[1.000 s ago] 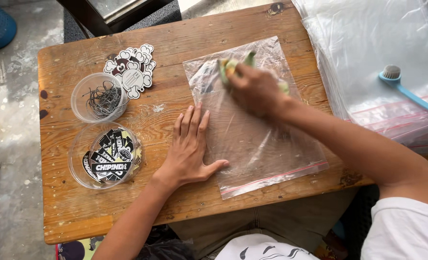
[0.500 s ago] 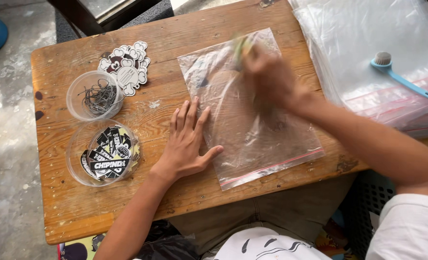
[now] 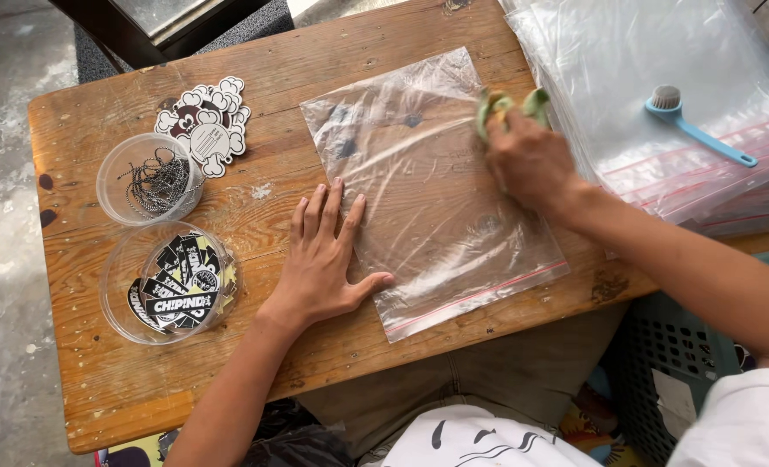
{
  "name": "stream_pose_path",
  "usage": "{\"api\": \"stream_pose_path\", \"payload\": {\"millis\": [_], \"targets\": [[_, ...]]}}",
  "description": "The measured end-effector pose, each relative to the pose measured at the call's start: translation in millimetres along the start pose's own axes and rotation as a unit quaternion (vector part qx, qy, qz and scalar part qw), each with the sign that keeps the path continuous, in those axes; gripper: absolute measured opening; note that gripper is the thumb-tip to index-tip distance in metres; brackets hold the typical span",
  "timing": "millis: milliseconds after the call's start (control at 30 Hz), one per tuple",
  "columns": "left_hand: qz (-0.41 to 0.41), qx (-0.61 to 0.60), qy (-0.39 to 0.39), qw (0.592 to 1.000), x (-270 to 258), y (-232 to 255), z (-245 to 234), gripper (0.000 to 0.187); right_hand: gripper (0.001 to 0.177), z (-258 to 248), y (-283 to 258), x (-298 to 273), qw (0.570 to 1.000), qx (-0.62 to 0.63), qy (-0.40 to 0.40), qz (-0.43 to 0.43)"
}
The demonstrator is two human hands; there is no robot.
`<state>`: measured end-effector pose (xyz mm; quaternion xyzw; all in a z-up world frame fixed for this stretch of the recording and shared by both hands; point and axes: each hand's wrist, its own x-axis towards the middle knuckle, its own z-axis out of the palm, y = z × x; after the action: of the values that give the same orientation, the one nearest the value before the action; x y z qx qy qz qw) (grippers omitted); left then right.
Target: The person attaches a decorative charm to the zipper of a blue bag. They then wipe a clear plastic bag with a cloth, place the bag inside, add a sticker, and seal the package.
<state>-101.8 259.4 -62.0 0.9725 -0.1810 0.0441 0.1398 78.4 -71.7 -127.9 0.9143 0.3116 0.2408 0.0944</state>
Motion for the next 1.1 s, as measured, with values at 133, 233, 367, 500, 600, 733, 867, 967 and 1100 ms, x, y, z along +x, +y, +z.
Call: {"api": "stream_pose_path", "payload": {"millis": [133,233,367,500,600,733,867,967,1100], "targets": [[0.001,-0.009,0.005,1.000,1.7,-0.6,-0.6,0.110,0.026,-78.5,-14.4,13.1,0.992,0.011,-0.128,0.005],[0.001,0.007,0.004,1.000,0.7,-0.6,1.9,0.109,0.032,-141.0,-64.3,5.6,0.996,0.052,-0.011,-0.067],[0.004,0.011,0.002,1.000,0.1,0.9,0.6,0.110,0.033,-133.1,-98.5,-33.3,0.962,0.212,-0.001,-0.172],[0.006,0.007,0.000,1.000,0.1,-0.8,1.2,0.111,0.042,-119.5,-59.4,-60.0,0.985,0.130,-0.018,-0.116],[0.003,0.002,-0.004,1.000,0.3,0.4,-2.3,0.111,0.042,-101.6,-35.1,-88.6,0.998,0.037,-0.041,-0.038],[-0.003,-0.004,-0.002,1.000,2.4,-1.9,-2.6,0.107,0.046,-123.7,-26.3,-73.1,0.998,-0.004,-0.056,-0.018],[-0.005,-0.049,0.029,0.998,2.6,-12.2,0.6,0.069,0.035,-128.6,-43.3,-42.1,0.994,0.067,-0.010,-0.083],[0.006,-0.041,0.063,0.997,2.4,-20.6,3.6,0.057,0.031,-124.8,-83.0,-35.7,0.963,0.209,0.009,-0.172],[0.004,-0.044,0.071,0.997,4.2,-24.9,6.9,0.054,0.034,-141.5,-119.7,-42.2,0.845,0.433,-0.082,-0.302]]}}
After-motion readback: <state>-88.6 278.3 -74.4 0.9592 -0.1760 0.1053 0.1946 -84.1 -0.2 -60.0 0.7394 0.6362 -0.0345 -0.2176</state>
